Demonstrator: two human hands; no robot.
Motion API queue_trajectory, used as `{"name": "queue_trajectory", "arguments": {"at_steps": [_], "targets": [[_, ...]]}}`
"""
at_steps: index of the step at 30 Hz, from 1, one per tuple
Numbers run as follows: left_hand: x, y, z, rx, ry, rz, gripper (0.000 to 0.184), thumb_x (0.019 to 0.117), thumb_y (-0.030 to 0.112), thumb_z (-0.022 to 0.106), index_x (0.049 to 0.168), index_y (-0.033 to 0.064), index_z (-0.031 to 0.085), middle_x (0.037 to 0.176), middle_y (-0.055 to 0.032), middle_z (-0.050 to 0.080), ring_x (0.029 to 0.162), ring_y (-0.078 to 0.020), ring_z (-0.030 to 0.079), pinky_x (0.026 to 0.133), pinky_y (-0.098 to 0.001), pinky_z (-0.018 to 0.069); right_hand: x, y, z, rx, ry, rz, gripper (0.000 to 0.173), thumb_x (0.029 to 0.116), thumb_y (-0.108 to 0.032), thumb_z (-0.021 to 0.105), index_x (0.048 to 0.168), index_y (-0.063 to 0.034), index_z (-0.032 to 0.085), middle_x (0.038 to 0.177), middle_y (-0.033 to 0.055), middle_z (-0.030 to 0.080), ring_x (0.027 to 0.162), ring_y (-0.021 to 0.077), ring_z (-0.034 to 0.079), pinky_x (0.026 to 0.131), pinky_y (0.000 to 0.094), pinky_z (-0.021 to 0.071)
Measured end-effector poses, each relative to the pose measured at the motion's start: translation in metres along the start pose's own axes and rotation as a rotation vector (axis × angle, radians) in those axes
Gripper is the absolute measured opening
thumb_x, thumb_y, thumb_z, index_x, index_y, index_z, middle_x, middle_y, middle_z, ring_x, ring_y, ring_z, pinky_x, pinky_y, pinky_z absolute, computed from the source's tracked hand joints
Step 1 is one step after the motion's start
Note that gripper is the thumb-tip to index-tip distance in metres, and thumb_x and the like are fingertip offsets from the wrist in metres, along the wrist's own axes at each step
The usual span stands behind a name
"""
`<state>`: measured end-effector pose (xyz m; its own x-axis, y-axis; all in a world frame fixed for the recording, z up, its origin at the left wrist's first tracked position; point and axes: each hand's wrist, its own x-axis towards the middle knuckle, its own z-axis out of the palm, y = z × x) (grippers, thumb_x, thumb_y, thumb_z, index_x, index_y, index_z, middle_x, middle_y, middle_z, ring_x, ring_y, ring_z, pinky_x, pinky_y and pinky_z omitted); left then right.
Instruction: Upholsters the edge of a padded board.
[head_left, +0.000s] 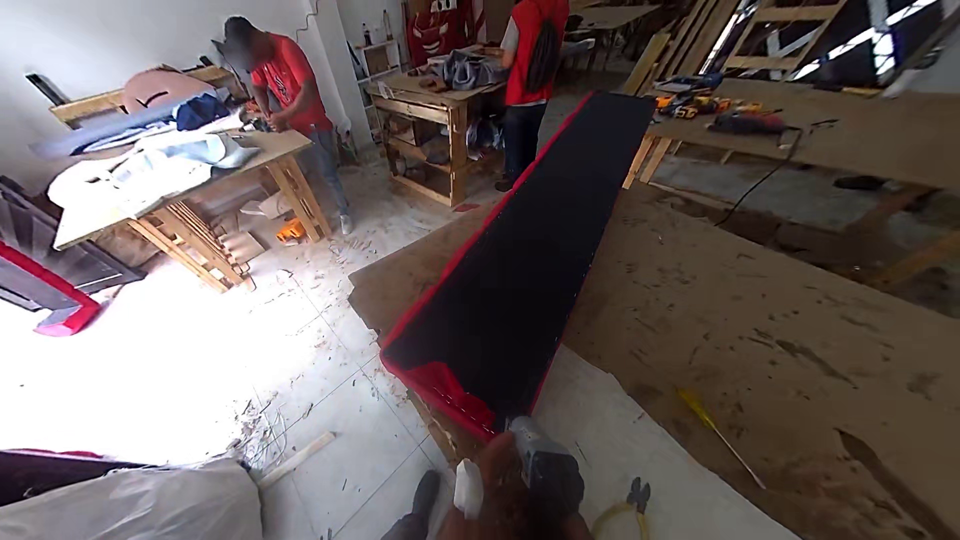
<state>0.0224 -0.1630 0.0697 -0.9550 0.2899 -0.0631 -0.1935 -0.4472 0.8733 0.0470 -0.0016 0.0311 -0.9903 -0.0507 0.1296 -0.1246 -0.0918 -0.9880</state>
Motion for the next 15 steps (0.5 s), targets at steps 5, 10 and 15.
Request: {"name": "queue_trajectory", "arguments": {"at_steps": [5,10,15], "targets": [[0.004,0.019,-0.081,0.175,0.124,0.174,0.089,0.1001,0.072,0.029,0.155,0.0015,0.037,0.154,-0.0195,0.049,0.141,-0.0364,0.049,0.113,-0.0554,0.0449,0.033,0.032,-0.034,-0.296,0.219,-0.048,0.052,0.1039,-0.019,0.06,0.148,0.0046,0.045,0.12,0.0144,0.069,0.091,0.0211,0.071,0.079,0.0419,0.0635],[0.005,0.051,-0.148,0.968,0.058,0.245,0.068,0.1003,0.063,0.041,0.145,0.0145,0.057,0.154,-0.0041,0.051,0.149,-0.024,0.039,0.122,-0.051,0.0365,0.085,0.079,-0.106,-0.867,0.39,0.148,0.071,0.0982,-0.032,0.066,0.159,-0.0074,0.038,0.144,0.0217,0.056,0.123,0.0292,0.062,0.102,0.0479,0.0537],[0.081,0.048,-0.166,1.402,-0.203,0.296,0.065,0.087,0.075,0.052,0.138,0.0355,0.061,0.17,-0.0043,0.023,0.159,-0.0311,0.007,0.128,-0.0588,0.0136,0.098,0.101,-0.076,-1.074,0.322,0.202,0.062,0.093,-0.04,0.071,0.142,-0.0046,0.059,0.154,0.0288,0.044,0.143,0.0443,0.042,0.115,0.0634,0.0377]]}}
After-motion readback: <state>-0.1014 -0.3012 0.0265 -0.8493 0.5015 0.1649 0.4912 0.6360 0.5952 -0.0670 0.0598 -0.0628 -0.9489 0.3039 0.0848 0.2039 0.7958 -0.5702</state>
